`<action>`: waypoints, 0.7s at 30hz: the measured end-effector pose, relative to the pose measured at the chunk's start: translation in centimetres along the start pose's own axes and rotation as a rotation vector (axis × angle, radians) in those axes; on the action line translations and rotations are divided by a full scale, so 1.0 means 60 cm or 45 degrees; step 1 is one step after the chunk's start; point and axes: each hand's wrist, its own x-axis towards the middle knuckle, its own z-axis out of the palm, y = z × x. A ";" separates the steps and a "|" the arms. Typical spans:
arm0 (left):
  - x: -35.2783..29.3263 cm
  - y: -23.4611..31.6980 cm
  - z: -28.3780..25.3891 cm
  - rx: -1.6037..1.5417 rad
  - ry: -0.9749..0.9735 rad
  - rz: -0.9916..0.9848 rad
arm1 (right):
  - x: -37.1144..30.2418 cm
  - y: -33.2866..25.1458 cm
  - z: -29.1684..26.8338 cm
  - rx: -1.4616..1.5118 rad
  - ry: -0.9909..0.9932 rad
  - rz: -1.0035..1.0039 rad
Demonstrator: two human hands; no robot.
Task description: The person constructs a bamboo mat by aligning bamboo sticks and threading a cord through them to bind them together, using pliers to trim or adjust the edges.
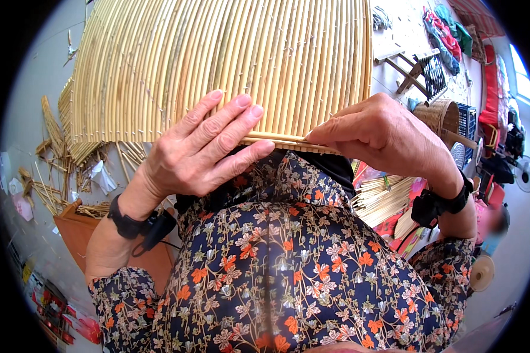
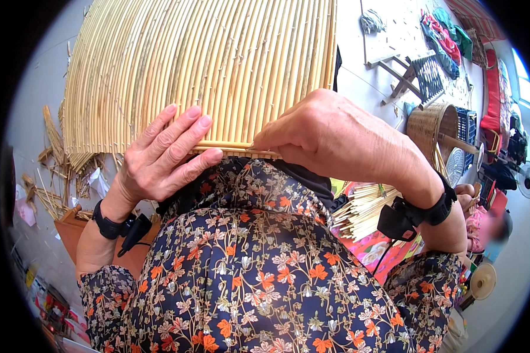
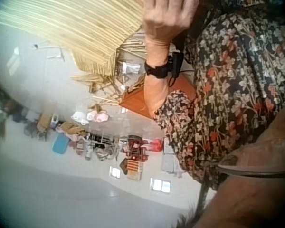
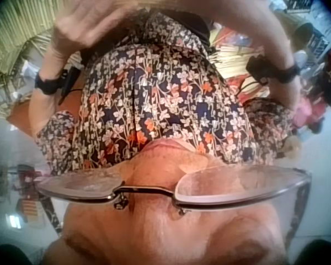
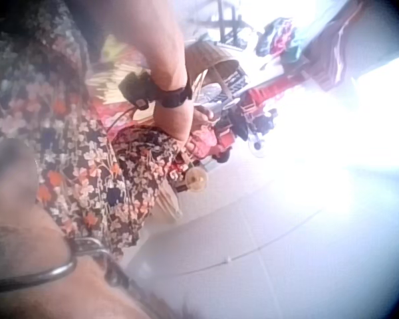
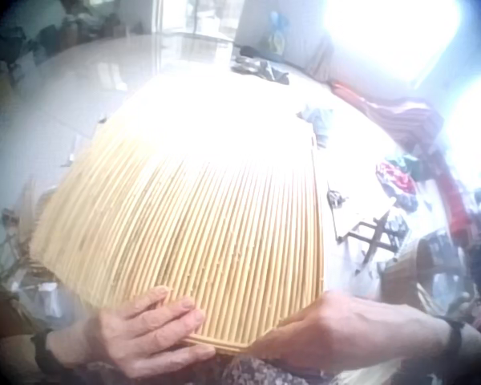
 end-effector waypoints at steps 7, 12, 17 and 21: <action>0.004 0.002 0.001 0.019 0.023 0.004 | -0.004 0.004 -0.006 0.090 0.012 0.014; 0.007 0.001 0.000 0.019 0.033 0.006 | -0.003 0.008 -0.009 0.133 -0.002 0.040; 0.007 0.001 0.002 0.023 0.042 0.007 | -0.001 0.003 -0.011 0.061 -0.010 -0.012; 0.006 0.002 0.003 0.024 0.036 0.009 | 0.004 -0.003 -0.010 -0.029 -0.015 -0.043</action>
